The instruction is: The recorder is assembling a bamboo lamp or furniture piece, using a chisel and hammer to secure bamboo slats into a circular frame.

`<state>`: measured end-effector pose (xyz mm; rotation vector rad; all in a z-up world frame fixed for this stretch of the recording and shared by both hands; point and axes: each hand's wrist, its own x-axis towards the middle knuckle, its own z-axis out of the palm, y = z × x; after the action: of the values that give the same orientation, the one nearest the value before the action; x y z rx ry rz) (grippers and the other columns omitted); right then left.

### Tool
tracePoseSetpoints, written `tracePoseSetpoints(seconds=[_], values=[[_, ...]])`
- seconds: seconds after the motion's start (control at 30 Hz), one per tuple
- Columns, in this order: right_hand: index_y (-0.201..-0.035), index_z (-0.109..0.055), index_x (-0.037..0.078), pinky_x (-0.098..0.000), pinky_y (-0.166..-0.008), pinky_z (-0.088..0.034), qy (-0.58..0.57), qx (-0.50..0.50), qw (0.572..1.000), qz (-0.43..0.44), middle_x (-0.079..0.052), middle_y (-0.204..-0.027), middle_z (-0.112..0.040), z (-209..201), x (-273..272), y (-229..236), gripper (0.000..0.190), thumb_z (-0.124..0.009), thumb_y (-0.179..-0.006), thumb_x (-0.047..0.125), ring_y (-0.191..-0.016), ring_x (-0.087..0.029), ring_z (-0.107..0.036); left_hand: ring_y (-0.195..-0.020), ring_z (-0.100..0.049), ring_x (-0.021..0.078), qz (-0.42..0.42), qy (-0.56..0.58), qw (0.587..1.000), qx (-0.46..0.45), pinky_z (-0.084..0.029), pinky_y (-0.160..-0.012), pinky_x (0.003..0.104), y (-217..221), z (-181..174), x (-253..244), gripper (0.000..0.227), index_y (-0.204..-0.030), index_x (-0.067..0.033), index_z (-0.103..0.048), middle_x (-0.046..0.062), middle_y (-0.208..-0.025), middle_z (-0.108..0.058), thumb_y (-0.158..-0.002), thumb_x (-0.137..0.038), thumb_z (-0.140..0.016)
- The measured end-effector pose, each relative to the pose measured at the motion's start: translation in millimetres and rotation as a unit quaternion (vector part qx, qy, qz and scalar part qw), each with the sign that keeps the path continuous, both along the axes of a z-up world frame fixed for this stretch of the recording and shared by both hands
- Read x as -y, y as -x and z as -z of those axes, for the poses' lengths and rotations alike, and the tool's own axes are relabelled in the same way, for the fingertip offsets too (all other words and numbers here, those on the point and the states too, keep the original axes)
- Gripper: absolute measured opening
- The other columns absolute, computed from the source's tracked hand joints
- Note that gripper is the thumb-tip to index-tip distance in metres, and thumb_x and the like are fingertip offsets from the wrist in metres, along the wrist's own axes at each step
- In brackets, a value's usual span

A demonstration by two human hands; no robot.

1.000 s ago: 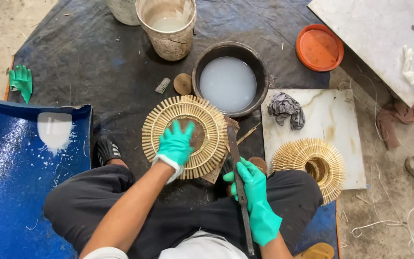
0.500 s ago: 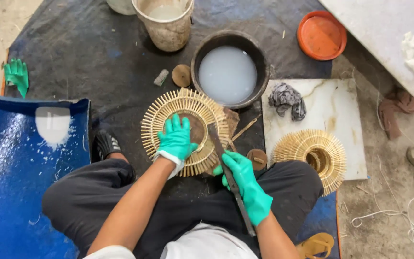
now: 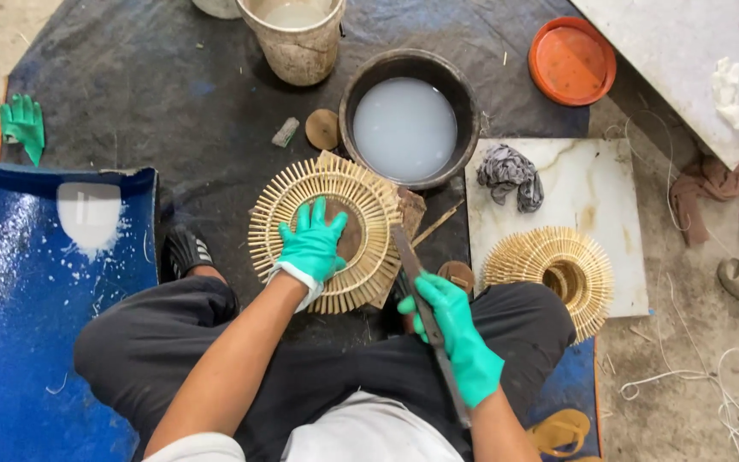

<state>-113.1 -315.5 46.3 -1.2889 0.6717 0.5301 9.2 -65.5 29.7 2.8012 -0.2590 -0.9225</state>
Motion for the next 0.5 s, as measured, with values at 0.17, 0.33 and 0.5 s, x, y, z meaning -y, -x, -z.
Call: tracePoseSetpoints(seconds=[0.17,0.33,0.5], values=[[-0.142,-0.058,0.004,-0.0304,-0.034,-0.043,-0.004,0.042,0.997,0.068,-0.013,-0.075,-0.074,0.4,-5.6,1.1,0.047,-0.056,-0.1,0.024,-0.04,-0.017,-0.056,-0.156,-0.006,0.0419,0.015,-0.006,1.0,0.021,-0.013,-0.114,0.078,1.1,33.2,-7.0,0.093,-0.16,-0.0394,-0.03,0.015,-0.172,-0.005,-0.082,-0.038,-0.081],[-0.141,-0.057,0.011,-0.0291,-0.032,-0.042,-0.029,0.07,0.988,0.137,-0.008,-0.075,-0.073,-19.9,-39.7,-8.5,0.046,-0.053,-0.098,0.026,-0.039,-0.014,-0.054,-0.156,-0.007,0.0345,-0.074,-0.004,0.997,-0.025,-0.012,-0.116,0.076,8.9,6.1,-2.2,0.12,-0.164,-0.0126,-0.011,0.013,-0.17,-0.005,-0.076,-0.052,-0.083],[-0.134,-0.058,0.008,-0.0316,-0.032,-0.041,-0.035,0.03,0.997,0.064,-0.013,-0.072,-0.073,0.8,-40.4,-9.6,0.041,-0.057,-0.097,0.025,-0.038,-0.018,-0.054,-0.158,-0.002,0.0325,-0.04,-0.006,0.999,-0.035,-0.011,-0.115,0.078,1.1,11.3,-8.8,0.113,-0.163,-0.0126,-0.011,0.009,-0.172,0.0,-0.082,-0.054,-0.077]])
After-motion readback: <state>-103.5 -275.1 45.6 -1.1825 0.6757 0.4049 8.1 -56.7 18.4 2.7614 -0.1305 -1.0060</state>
